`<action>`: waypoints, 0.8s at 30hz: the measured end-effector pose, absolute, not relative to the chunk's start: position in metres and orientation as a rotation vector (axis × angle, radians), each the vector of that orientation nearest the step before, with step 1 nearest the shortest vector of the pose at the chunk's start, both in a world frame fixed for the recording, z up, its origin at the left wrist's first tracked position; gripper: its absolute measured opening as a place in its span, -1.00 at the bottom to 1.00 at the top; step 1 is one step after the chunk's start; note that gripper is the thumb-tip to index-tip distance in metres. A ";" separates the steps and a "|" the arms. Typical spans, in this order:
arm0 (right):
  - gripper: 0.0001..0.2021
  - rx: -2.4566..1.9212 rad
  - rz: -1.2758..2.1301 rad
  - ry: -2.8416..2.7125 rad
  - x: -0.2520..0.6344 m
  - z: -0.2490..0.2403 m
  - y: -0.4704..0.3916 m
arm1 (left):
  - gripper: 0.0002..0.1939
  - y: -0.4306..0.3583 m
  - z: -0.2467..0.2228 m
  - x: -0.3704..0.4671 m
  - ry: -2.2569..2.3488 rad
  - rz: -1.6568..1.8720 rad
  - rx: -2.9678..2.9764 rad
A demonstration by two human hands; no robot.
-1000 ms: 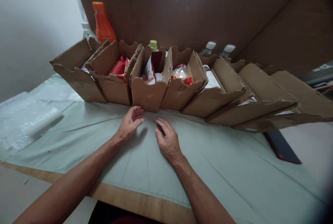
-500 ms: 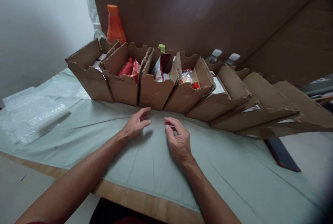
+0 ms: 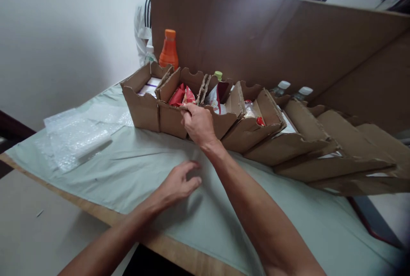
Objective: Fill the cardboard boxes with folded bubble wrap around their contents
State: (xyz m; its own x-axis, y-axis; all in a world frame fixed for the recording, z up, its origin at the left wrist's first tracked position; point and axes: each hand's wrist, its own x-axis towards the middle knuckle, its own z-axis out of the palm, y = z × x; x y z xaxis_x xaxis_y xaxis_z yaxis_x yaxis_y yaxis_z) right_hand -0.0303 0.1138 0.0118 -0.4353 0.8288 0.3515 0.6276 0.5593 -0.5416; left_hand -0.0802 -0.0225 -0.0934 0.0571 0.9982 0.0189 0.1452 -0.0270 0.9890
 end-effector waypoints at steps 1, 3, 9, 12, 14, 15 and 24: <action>-0.83 -1.157 0.442 -2.200 -0.030 0.010 0.108 | -0.64 -0.041 -0.090 -0.087 1.307 1.156 1.329; -0.81 -1.106 0.453 -2.203 -0.022 0.005 0.085 | -0.68 -0.080 -0.088 -0.101 1.431 1.270 1.189; -0.82 -0.858 0.662 -2.139 0.063 0.008 -0.024 | -0.51 -0.158 -0.094 -0.146 1.832 1.492 0.737; -0.86 -0.936 0.807 -1.977 0.126 0.016 -0.048 | -0.38 -0.166 -0.091 -0.151 1.864 1.603 0.761; -0.89 -1.024 0.836 -1.827 0.168 0.015 -0.052 | -0.28 -0.163 -0.088 -0.143 1.800 1.643 0.841; -0.86 -1.065 0.834 -1.746 0.188 0.012 -0.053 | -0.23 -0.159 -0.086 -0.137 1.757 1.635 0.880; -0.20 -1.181 1.008 -1.832 0.250 -0.048 -0.104 | -0.33 -0.134 -0.075 -0.087 1.574 1.285 0.964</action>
State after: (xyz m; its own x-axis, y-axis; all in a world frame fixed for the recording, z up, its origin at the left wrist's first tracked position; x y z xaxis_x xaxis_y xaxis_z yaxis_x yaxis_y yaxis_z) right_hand 0.2496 -0.1040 -0.0484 -0.3181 0.9352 0.1559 0.3691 0.2736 -0.8882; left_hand -0.0875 -0.1342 -0.0753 -0.3281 0.9331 -0.1469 0.0430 0.1701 0.9845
